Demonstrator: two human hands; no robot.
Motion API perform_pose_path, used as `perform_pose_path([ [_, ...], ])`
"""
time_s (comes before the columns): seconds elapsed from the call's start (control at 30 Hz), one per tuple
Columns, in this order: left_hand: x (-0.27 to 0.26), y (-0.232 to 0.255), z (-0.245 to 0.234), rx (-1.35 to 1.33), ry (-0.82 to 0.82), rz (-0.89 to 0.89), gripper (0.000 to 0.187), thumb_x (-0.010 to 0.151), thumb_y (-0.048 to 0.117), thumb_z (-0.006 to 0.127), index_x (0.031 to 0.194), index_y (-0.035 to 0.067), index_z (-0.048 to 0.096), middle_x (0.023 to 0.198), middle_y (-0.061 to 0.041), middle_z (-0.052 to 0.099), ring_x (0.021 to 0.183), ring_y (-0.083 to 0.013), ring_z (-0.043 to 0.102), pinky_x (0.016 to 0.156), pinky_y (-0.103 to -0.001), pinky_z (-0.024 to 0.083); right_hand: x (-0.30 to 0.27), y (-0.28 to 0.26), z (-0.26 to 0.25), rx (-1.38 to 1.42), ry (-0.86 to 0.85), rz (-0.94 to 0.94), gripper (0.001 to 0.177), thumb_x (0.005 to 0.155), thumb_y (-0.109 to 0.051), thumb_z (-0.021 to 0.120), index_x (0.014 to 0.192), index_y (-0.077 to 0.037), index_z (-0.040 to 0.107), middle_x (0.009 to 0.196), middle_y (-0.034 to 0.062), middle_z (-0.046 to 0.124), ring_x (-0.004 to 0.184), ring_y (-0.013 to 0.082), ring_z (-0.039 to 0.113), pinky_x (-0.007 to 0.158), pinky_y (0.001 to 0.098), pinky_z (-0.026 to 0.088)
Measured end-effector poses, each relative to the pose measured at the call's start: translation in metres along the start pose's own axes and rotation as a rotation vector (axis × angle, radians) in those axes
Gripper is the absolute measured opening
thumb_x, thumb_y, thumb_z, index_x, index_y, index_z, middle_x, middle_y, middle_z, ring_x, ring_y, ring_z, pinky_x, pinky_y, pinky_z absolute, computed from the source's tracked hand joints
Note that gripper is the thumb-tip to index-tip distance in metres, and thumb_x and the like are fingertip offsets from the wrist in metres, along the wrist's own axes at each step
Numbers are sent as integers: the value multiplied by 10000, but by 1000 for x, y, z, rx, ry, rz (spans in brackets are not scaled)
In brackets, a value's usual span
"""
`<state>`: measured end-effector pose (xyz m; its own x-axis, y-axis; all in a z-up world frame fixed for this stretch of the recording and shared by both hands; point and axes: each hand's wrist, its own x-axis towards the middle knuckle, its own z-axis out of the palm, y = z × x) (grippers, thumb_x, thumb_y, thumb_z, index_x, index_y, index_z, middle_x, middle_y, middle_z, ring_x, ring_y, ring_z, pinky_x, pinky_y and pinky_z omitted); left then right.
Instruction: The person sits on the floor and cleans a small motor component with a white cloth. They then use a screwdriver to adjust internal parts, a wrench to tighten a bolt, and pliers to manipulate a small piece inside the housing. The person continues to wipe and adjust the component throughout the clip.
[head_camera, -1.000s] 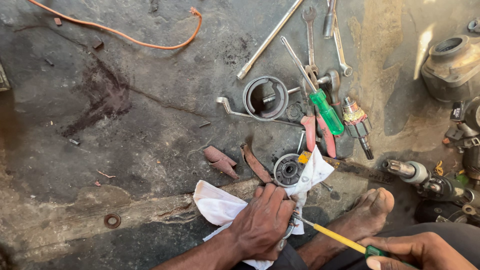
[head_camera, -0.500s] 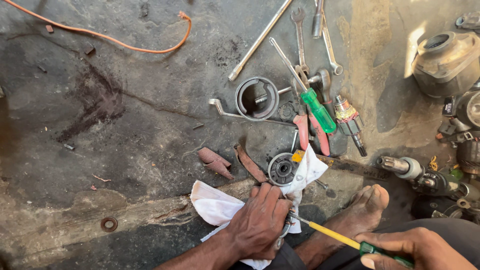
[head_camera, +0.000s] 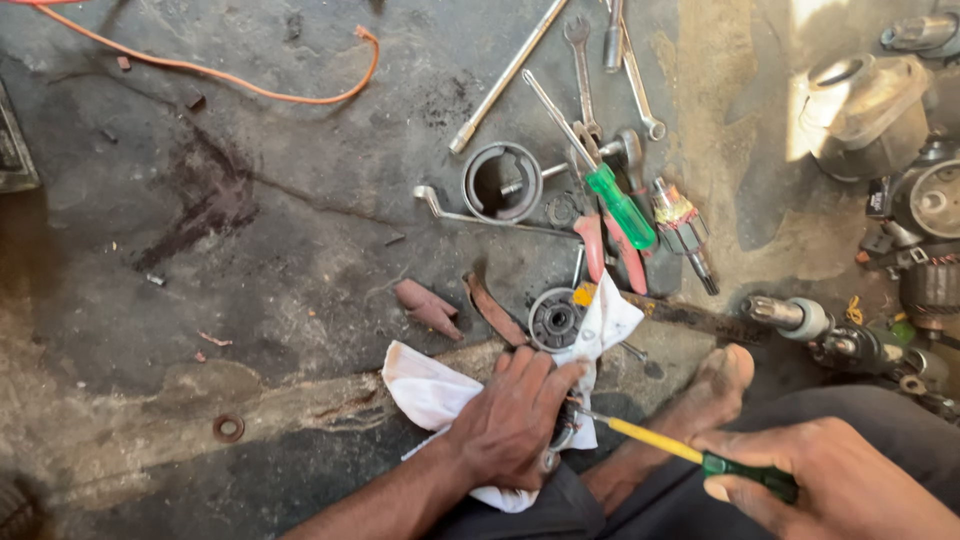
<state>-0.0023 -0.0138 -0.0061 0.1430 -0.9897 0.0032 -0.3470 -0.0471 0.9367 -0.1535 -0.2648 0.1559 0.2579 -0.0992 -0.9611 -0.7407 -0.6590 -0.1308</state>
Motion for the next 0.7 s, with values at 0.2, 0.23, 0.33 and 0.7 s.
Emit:
perform_pose_path([
  [0.2,-5,11,3,50,33,-37,1075,607,231,865,1503,-26,331,1163,-204,508,1089,-397,502,952,-488,402,-17,-31,-22,-102,72,55,390,834,-364,800,1211,-269,795,909,78,805,826,289,754,739,351,602],
  [0.23,-7,14,3,44,34,-55,1058,651,264,874,1511,-25,330,1194,-205,517,1121,-399,503,974,-496,398,-21,-28,-20,-109,91,72,389,837,-373,804,1215,-285,792,895,65,813,816,272,771,736,352,599],
  [0.33,-15,20,2,56,61,-86,1043,683,317,894,1501,-15,338,1275,-214,530,1207,-409,497,1042,-504,389,-39,1,-9,-89,212,25,379,838,-363,795,1211,-290,789,850,37,805,779,205,804,720,341,597],
  [0.7,-20,45,-1,44,64,-204,1201,595,326,961,1520,-18,277,1437,-260,476,1346,-443,459,1157,-467,374,-62,107,58,-98,832,-528,465,769,-186,812,1227,-133,753,830,44,771,692,104,732,667,267,577],
])
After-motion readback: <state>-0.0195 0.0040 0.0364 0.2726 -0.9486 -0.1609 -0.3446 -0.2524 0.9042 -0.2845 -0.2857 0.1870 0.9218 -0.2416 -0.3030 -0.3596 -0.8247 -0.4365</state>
